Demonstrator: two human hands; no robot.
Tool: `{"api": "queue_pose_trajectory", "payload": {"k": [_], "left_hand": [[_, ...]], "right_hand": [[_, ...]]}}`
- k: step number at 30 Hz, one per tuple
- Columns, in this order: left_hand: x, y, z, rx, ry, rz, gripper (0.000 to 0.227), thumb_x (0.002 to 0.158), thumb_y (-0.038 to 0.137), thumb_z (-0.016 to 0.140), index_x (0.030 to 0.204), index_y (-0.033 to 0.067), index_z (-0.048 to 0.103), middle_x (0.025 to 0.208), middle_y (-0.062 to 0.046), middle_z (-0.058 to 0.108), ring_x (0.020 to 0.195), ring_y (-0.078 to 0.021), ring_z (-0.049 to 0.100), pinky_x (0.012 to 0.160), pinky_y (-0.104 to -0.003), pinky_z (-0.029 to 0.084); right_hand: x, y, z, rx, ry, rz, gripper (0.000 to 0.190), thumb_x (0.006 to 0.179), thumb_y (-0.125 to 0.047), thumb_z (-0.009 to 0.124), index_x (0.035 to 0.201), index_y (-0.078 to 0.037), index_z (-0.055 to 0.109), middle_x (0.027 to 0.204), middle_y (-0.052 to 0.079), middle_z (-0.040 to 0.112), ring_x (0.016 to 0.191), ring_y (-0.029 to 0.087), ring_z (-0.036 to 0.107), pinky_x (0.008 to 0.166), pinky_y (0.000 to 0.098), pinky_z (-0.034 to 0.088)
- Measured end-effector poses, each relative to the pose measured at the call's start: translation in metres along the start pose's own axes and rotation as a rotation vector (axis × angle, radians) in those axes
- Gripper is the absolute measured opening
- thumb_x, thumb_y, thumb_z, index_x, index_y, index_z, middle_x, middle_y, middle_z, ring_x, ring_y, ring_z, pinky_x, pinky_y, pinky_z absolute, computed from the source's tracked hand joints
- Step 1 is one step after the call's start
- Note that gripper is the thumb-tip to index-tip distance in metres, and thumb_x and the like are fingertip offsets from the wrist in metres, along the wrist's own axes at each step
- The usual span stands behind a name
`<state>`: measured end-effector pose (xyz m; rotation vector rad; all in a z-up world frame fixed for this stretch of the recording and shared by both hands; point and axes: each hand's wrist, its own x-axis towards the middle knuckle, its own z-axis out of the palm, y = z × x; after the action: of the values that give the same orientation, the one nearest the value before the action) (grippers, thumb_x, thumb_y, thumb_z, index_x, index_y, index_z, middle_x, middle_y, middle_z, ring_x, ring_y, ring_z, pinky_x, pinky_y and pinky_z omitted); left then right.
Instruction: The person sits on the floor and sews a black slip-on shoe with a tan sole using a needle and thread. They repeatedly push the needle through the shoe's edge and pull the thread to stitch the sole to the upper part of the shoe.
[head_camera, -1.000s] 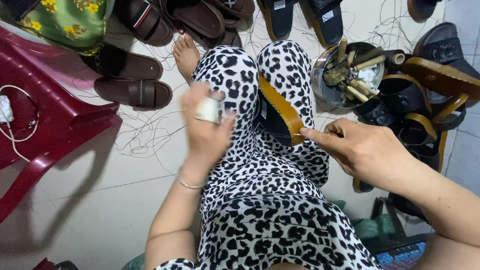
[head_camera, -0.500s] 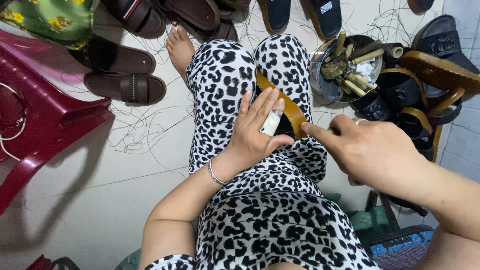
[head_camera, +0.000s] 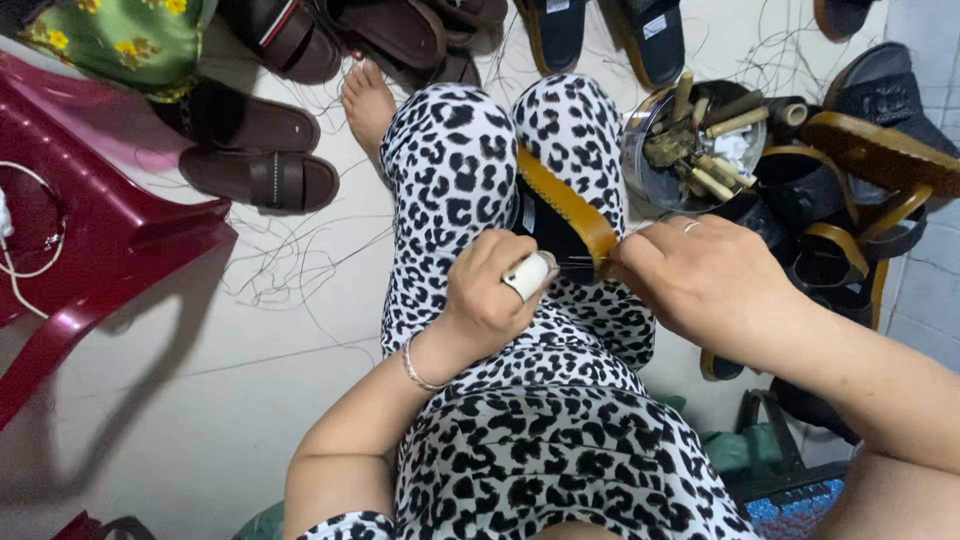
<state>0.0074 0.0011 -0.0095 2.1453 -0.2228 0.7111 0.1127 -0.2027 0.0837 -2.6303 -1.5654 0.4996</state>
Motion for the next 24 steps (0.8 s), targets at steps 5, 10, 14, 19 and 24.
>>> {"api": "queue_pose_trajectory", "payload": {"k": [5, 10, 14, 19, 24], "left_hand": [[0.023, 0.014, -0.039, -1.346, -0.399, -0.568, 0.010, 0.094, 0.010, 0.075, 0.103, 0.0112, 0.070, 0.117, -0.008, 0.072, 0.114, -0.0179, 0.064, 0.108, -0.032, 0.054], [0.002, -0.004, -0.015, -1.290, -0.311, -0.800, 0.014, 0.100, 0.002, 0.064, 0.113, 0.0055, 0.069, 0.107, -0.007, 0.065, 0.083, -0.0101, 0.056, 0.069, -0.018, 0.052], [0.031, 0.020, -0.019, -0.771, -0.737, -1.195, 0.020, 0.102, 0.003, 0.054, 0.122, 0.0052, 0.057, 0.082, -0.001, 0.059, 0.057, -0.0051, 0.050, 0.048, -0.011, 0.048], [0.005, 0.012, -0.005, -0.629, -0.488, -0.501, 0.026, 0.103, 0.003, 0.057, 0.126, -0.0053, 0.054, 0.088, -0.007, 0.063, 0.058, -0.0095, 0.057, 0.050, -0.013, 0.056], [0.012, 0.000, -0.011, -0.566, -0.330, -0.563, 0.032, 0.103, 0.005, 0.060, 0.133, 0.0007, 0.054, 0.088, 0.001, 0.063, 0.068, -0.0064, 0.059, 0.073, -0.014, 0.064]], "right_hand": [[-0.001, -0.001, 0.004, -0.031, -0.116, -0.005, 0.016, 0.100, -0.024, 0.058, 0.092, -0.014, 0.049, 0.076, 0.003, 0.055, 0.059, 0.026, 0.058, 0.051, 0.0432, 0.051], [-0.001, -0.005, 0.001, 0.040, -0.046, 0.014, 0.014, 0.103, -0.023, 0.058, 0.108, -0.012, 0.051, 0.070, 0.003, 0.059, 0.053, 0.024, 0.058, 0.043, 0.0409, 0.047], [-0.010, -0.010, 0.001, -0.118, 0.088, -0.049, 0.038, 0.093, -0.007, 0.064, 0.131, -0.011, 0.061, 0.092, 0.005, 0.067, 0.056, 0.025, 0.061, 0.048, 0.0374, 0.049], [-0.041, 0.006, -0.045, -0.239, -0.351, 0.050, 0.086, 0.071, -0.012, 0.063, 0.151, -0.032, 0.037, 0.077, -0.002, 0.055, 0.056, 0.019, 0.064, 0.041, 0.0385, 0.050], [-0.066, 0.046, -0.046, -0.018, -0.233, 0.209, 0.064, 0.094, -0.040, 0.056, 0.157, -0.036, 0.043, 0.075, -0.008, 0.065, 0.067, 0.014, 0.068, 0.053, 0.0336, 0.052]]}}
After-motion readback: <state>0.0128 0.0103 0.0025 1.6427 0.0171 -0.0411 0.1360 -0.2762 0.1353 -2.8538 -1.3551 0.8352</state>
